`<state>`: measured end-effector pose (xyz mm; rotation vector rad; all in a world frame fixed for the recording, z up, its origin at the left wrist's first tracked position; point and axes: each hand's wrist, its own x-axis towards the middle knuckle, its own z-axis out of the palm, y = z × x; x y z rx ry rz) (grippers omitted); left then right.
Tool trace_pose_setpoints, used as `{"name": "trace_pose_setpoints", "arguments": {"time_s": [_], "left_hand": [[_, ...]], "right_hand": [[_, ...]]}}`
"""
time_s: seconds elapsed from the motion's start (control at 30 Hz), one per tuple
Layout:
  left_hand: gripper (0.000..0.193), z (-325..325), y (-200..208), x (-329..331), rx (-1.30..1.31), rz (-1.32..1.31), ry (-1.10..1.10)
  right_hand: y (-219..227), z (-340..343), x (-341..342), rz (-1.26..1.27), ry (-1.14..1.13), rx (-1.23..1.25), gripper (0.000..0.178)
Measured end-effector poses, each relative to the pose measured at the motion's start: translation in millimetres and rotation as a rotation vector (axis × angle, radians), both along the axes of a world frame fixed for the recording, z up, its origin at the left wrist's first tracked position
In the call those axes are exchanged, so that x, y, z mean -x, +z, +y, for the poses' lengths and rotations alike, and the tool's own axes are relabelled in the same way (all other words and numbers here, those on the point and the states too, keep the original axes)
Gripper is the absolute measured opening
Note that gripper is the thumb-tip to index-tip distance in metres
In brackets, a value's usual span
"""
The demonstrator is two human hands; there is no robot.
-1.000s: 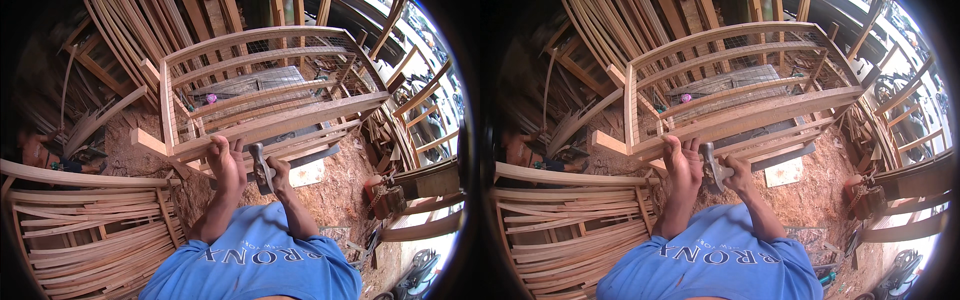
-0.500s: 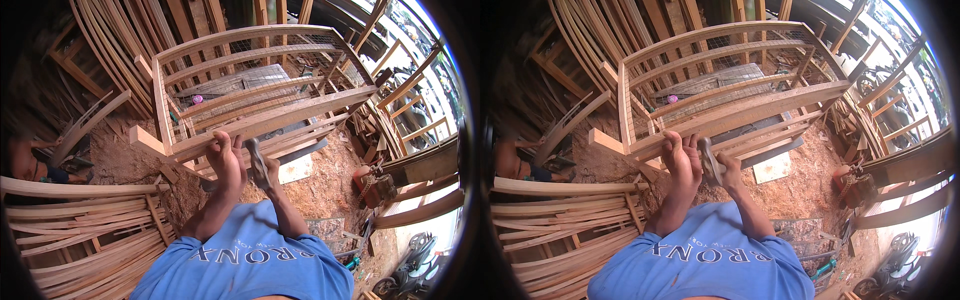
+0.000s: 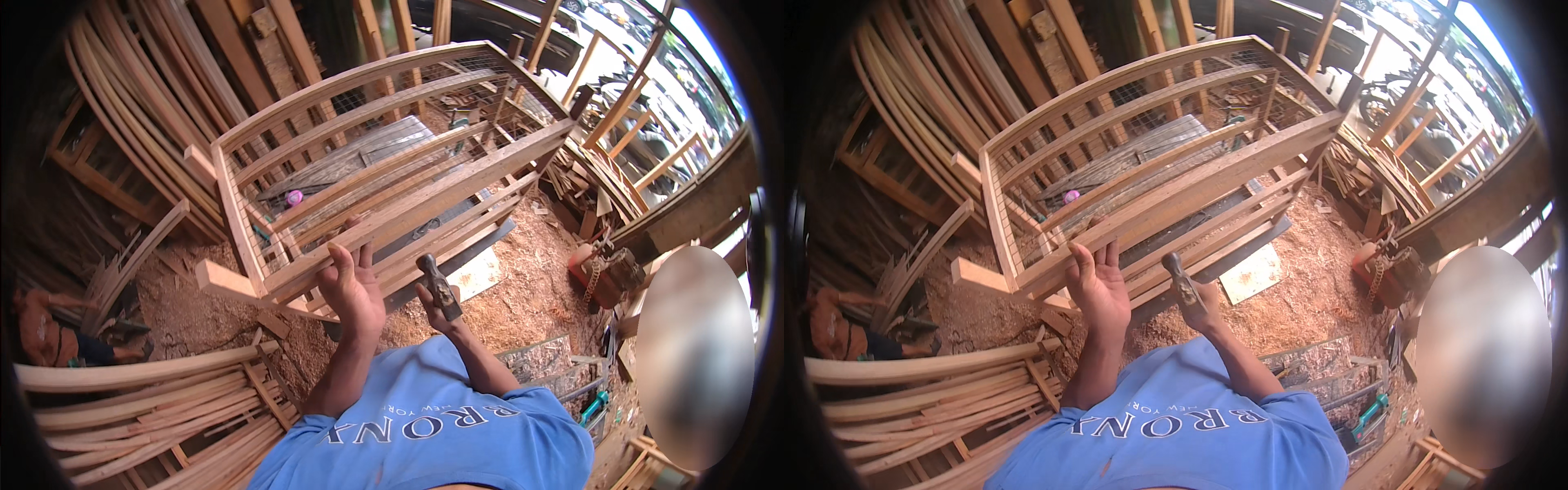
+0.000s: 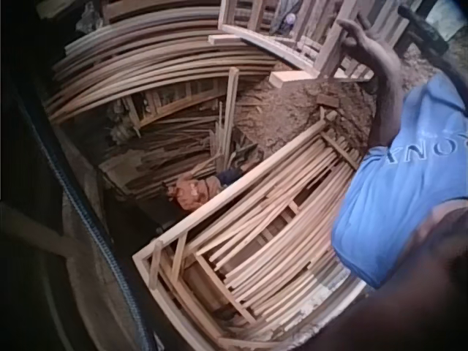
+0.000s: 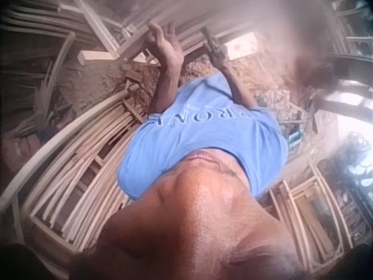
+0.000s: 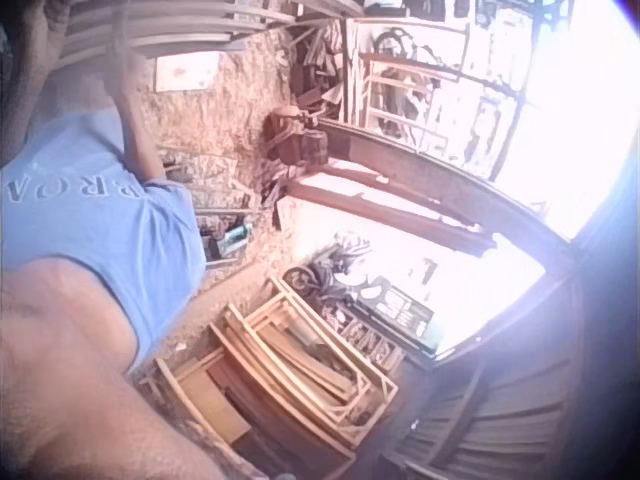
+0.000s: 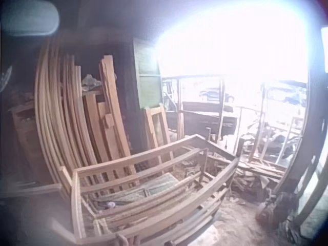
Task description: The person uses pliers to remove staples from a wooden frame with wire mesh, then positions and secures a wooden slat using a nail gun. The task involves adjusting the frame and fastening components together.
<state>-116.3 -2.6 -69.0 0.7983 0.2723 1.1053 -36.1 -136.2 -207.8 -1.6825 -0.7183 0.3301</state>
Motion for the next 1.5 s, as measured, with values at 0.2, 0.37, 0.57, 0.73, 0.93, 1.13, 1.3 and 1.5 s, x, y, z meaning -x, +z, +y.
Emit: {"name": "trace_pose_setpoints", "arguments": {"time_s": [0.2,0.37,0.57,0.73,0.93,1.13,1.3,1.5], "left_hand": [[0.065,-11.1,-0.1,34.3,0.082,-0.011,-0.390],[0.059,-24.8,13.5,36.9,-0.195,-0.169,-1.118],[0.062,-62.7,87.9,7.2,-0.366,-0.685,-1.485],[0.062,-117.9,128.4,-24.2,-0.280,-1.031,-1.530],[0.049,-180.5,91.7,-40.2,0.372,-1.429,-0.819],[0.031,-116.0,-70.7,-93.8,-0.866,-0.059,-0.665],[0.031,-73.2,-259.3,-7.7,-0.934,1.318,-0.930],[0.036,-28.6,-328.9,162.3,-0.524,1.973,-0.901]], "right_hand": [[-26.4,-92.8,3.1,0.161,-0.358,0.171,0.031],[-25.5,-163.0,-2.4,0.234,-0.598,0.438,0.037],[-36.0,-217.6,24.6,0.499,-0.544,0.435,0.057],[-52.2,-259.7,73.0,0.859,-0.735,0.316,0.064],[-127.9,-318.3,16.4,0.906,-1.119,-0.087,0.066],[-235.8,-378.9,-98.4,0.822,-1.401,0.282,0.042],[-310.1,-394.5,-123.6,0.731,-1.362,0.721,0.045],[-406.4,-380.0,-86.4,0.688,-0.923,1.077,0.065]]}}
